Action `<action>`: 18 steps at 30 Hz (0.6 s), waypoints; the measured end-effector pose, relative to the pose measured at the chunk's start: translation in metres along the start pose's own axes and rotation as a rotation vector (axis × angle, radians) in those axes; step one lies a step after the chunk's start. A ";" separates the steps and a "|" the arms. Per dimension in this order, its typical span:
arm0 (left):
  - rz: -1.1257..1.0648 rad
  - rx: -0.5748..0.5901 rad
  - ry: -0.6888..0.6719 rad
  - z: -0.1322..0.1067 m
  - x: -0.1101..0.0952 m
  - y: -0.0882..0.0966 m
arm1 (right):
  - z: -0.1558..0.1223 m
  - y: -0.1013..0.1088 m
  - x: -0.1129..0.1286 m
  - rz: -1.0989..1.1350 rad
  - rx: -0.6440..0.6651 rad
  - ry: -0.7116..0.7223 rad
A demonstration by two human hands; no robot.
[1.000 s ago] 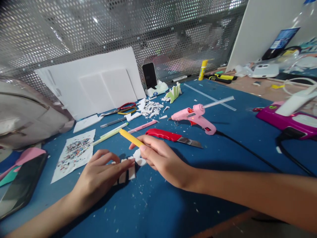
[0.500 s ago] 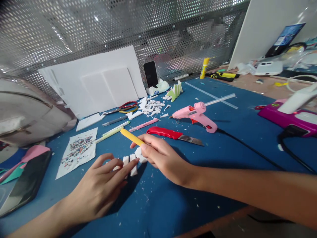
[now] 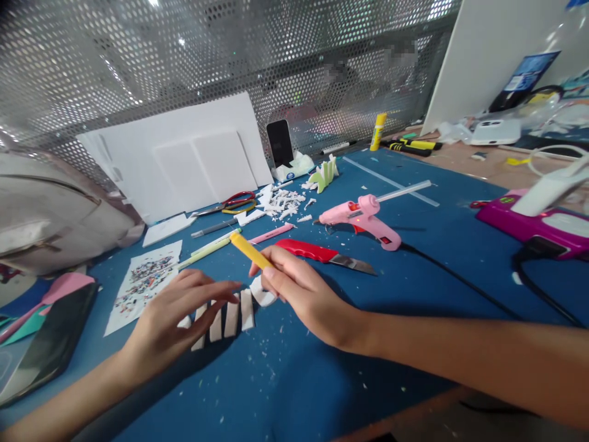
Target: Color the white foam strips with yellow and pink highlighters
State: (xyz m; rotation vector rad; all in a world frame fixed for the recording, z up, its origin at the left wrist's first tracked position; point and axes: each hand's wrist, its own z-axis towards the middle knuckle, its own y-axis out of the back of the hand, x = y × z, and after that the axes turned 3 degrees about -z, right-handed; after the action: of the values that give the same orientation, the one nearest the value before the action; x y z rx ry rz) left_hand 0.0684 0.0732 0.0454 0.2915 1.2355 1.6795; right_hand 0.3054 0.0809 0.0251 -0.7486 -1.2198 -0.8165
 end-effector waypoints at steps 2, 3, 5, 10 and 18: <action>0.096 0.021 -0.077 -0.005 -0.005 -0.002 | 0.001 0.001 0.002 -0.023 -0.017 0.030; 0.132 0.038 -0.107 -0.008 -0.008 -0.004 | 0.002 0.001 0.002 -0.027 -0.015 0.032; 0.183 0.052 -0.169 -0.015 -0.016 -0.009 | 0.005 0.001 0.002 -0.013 -0.004 0.023; 0.335 0.049 -0.290 -0.031 -0.029 -0.022 | 0.022 -0.008 0.004 0.174 0.060 -0.021; 0.425 0.026 -0.239 -0.040 -0.031 -0.024 | 0.062 -0.044 0.012 0.197 0.141 -0.023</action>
State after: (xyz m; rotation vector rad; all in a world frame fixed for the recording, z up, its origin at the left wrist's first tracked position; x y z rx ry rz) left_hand 0.0696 0.0246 0.0180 0.7917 1.0650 1.9181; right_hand 0.2393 0.1090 0.0513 -0.7508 -1.1900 -0.5562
